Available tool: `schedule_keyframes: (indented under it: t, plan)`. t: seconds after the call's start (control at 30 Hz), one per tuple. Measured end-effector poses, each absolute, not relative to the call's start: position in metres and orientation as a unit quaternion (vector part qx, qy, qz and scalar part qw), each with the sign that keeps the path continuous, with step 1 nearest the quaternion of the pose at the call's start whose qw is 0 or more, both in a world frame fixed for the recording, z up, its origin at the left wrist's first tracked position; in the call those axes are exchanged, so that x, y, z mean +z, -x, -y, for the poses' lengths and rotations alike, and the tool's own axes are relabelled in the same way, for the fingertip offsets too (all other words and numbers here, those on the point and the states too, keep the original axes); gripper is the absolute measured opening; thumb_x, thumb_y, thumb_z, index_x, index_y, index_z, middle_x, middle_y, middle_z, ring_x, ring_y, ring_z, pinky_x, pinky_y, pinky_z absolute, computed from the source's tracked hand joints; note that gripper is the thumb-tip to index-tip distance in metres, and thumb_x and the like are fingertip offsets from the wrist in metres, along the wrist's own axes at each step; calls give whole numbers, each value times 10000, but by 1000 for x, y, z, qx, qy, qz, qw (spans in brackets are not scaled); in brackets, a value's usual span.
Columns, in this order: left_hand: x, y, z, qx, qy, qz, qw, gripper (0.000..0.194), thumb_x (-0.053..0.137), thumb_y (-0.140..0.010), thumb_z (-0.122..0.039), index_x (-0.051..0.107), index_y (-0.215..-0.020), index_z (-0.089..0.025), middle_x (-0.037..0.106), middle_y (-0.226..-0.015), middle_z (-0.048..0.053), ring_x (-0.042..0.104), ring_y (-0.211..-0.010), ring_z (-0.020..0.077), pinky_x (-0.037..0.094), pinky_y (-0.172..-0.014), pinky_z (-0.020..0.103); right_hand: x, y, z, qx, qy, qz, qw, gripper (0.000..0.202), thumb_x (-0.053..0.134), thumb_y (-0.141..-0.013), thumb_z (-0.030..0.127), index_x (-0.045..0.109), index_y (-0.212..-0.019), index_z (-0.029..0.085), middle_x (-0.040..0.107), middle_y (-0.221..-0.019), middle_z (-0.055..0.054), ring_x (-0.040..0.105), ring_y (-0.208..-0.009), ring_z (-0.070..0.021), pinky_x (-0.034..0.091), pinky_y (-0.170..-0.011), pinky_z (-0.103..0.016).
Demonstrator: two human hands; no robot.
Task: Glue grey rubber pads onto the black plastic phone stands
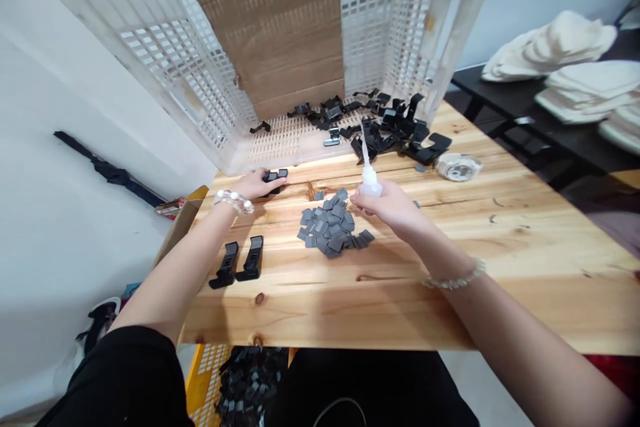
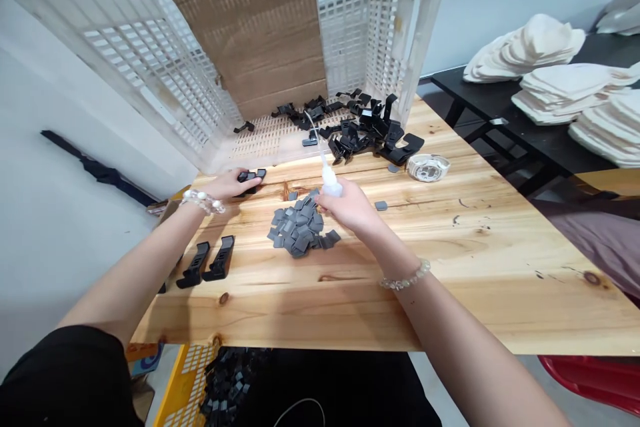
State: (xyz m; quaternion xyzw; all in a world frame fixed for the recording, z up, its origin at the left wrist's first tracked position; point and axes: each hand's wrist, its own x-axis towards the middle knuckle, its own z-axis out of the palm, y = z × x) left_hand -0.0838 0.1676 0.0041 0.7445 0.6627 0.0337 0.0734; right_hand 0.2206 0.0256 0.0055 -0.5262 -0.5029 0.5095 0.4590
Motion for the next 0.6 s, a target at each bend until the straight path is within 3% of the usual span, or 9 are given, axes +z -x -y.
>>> schedule_keyframes:
  t: [0.13,0.27,0.6]
  plan:
    - [-6,47,-166,-5,-741,-670,49,857,481,-703,-792,505,-1340,-221,524,-1321,214,578,-1150,414,436,-954,492,5,-221,-27,508,543,495,450,187,681,-654,270,533,-698,163,544,-600,20,447,-546,-94,339,-560,-260]
    - [-2,39,-161,-32,-740,-670,47,712,506,-747,-683,501,-1336,-283,509,-1290,172,601,-1108,398,443,-942,478,3,-221,-29,499,558,495,442,180,678,-669,277,555,-722,157,575,-638,3,472,-557,-101,353,-552,-260]
    - [15,76,-127,-14,-740,-672,32,598,595,-681,-558,516,-1161,-210,480,-1240,136,603,-1070,360,454,-938,436,4,-221,-24,486,545,517,447,164,666,-684,271,565,-738,154,583,-673,-9,486,-585,-107,380,-565,-261]
